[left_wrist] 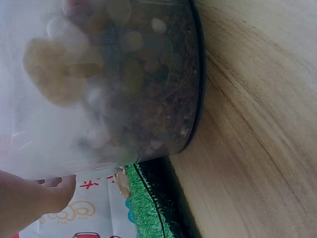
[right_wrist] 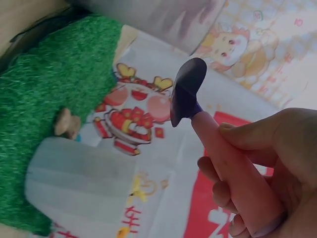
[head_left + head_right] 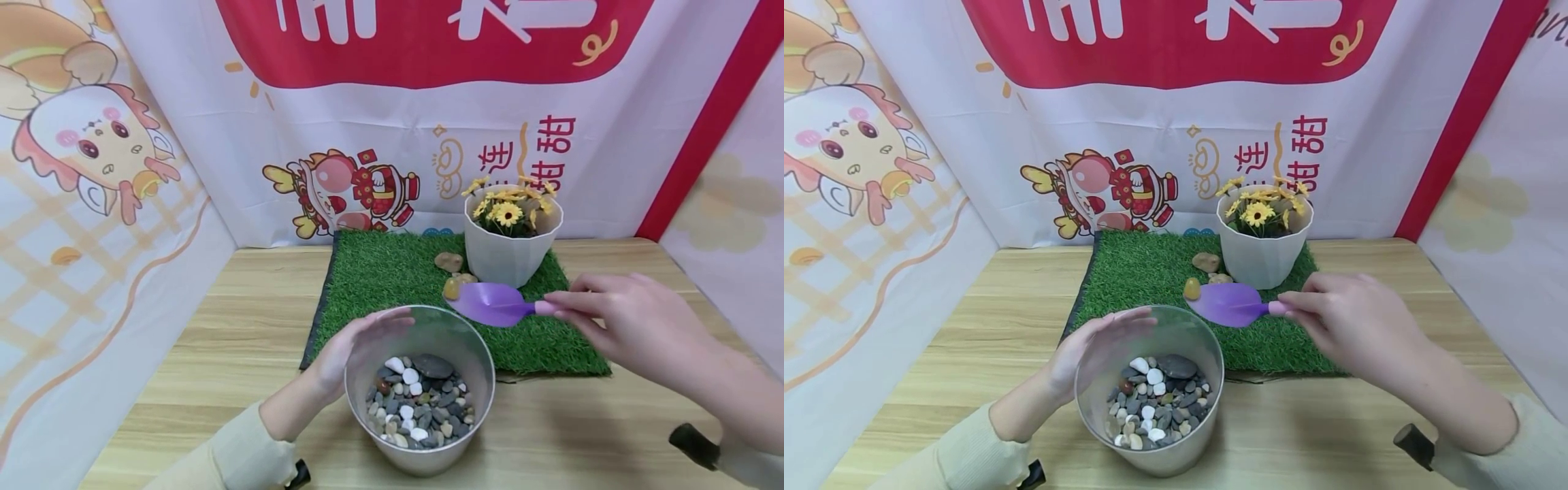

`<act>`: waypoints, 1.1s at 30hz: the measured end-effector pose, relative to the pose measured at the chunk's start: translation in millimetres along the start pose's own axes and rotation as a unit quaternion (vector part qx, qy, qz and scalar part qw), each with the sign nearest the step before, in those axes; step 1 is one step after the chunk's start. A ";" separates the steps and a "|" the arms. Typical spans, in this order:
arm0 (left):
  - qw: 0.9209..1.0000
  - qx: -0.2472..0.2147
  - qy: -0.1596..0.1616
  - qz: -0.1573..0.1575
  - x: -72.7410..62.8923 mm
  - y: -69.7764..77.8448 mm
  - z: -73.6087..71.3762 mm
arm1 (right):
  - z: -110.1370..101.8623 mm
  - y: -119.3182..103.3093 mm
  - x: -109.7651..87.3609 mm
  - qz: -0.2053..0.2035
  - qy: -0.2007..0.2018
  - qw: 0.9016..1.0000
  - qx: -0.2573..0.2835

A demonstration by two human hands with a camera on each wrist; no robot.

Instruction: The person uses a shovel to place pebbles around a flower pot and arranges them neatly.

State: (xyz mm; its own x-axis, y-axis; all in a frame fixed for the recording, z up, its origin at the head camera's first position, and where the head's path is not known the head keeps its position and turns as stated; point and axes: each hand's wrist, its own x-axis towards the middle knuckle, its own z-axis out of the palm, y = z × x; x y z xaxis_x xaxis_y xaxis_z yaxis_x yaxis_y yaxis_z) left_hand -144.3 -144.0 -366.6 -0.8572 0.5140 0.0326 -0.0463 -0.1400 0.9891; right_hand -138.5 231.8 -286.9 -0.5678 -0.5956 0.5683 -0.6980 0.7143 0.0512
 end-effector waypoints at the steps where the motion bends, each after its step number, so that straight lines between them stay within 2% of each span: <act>1: 1.000 0.001 0.000 0.001 0.0 0.0 -0.1 | 1.9 2.1 -1.0 0.004 -0.001 1.000 0.000; 8: 1.000 0.011 -0.004 0.003 -0.2 0.5 -0.5 | 19.9 18.0 -11.8 0.043 -0.020 0.999 0.004; 13: 1.000 0.017 -0.007 0.007 -0.9 0.2 -0.6 | 39.6 32.0 -21.1 0.049 -0.014 0.999 0.003; 21: 1.000 0.018 -0.006 0.001 -1.6 1.0 -0.7 | 64.0 45.4 -32.0 0.065 -0.029 0.997 -0.008; 25: 1.000 0.017 -0.006 -0.002 -1.7 1.1 -0.7 | 71.7 51.0 -33.3 0.097 -0.075 0.992 -0.002; 29: 1.000 0.017 -0.008 -0.001 -1.4 1.0 -1.0 | 78.3 57.1 -31.8 0.141 -0.135 0.981 0.010; 33: 1.000 0.018 -0.008 -0.001 -1.5 1.2 -0.8 | 84.8 61.2 -27.8 0.157 -0.165 0.974 0.008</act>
State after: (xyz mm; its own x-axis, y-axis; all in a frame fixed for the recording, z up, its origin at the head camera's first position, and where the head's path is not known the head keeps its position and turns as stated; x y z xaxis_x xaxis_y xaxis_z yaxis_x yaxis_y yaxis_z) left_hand -143.6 -145.6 -365.5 -0.8490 0.5274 0.0333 -0.0286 -0.1087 0.9937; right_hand -202.4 260.9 -369.2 -0.8620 -0.4362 0.2581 -0.4722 0.8762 -0.0963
